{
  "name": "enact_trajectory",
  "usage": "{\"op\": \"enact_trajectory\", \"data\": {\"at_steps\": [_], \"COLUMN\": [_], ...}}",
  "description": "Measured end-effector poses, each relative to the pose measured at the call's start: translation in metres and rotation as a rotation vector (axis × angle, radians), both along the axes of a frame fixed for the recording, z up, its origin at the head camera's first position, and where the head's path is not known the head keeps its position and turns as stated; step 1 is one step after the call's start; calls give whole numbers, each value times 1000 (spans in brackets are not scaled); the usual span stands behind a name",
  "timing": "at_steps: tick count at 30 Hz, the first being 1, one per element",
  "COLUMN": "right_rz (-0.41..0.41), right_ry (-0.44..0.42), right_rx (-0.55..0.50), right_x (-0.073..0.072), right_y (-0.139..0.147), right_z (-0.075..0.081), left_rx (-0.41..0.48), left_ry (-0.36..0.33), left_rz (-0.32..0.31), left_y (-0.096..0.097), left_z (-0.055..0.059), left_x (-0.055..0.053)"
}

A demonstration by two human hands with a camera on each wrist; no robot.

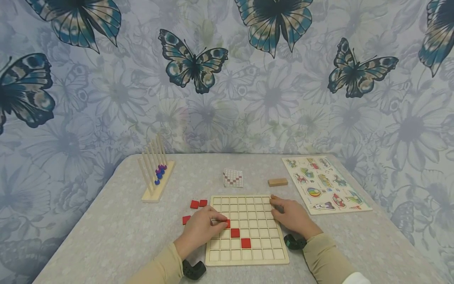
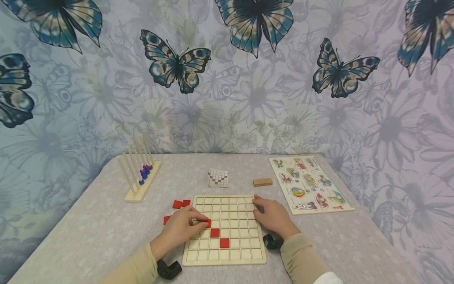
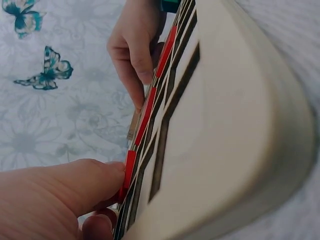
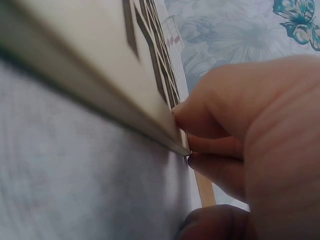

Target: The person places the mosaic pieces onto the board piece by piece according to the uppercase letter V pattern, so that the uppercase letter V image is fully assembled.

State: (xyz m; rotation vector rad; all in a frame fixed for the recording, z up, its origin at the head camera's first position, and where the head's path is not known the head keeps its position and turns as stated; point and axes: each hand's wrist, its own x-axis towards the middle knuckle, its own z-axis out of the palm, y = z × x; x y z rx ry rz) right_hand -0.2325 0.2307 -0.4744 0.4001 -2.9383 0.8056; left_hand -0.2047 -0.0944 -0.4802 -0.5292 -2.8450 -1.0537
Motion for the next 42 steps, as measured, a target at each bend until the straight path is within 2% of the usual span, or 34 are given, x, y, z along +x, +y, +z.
{"op": "enact_trajectory", "data": {"at_steps": [18,29,36,39,42], "right_rz": [5,4,5,6,6], "right_ry": [4,7,5,-1,-10], "right_rx": [9,11,9,3,-4], "right_x": [-2,-3,-2,-1,0], "right_y": [1,1,1,1,1], "right_z": [2,1,1,1,0], "left_rx": [11,-4,-8,36,133], "left_ry": [-11,14,12,-13,-44], "left_rz": [-15,-33,-41,-22,21], "left_y": [1,-1,-2,-3,-6], "left_z": [6,6,2,1,3], "left_x": [1,1,1,0,-1]}}
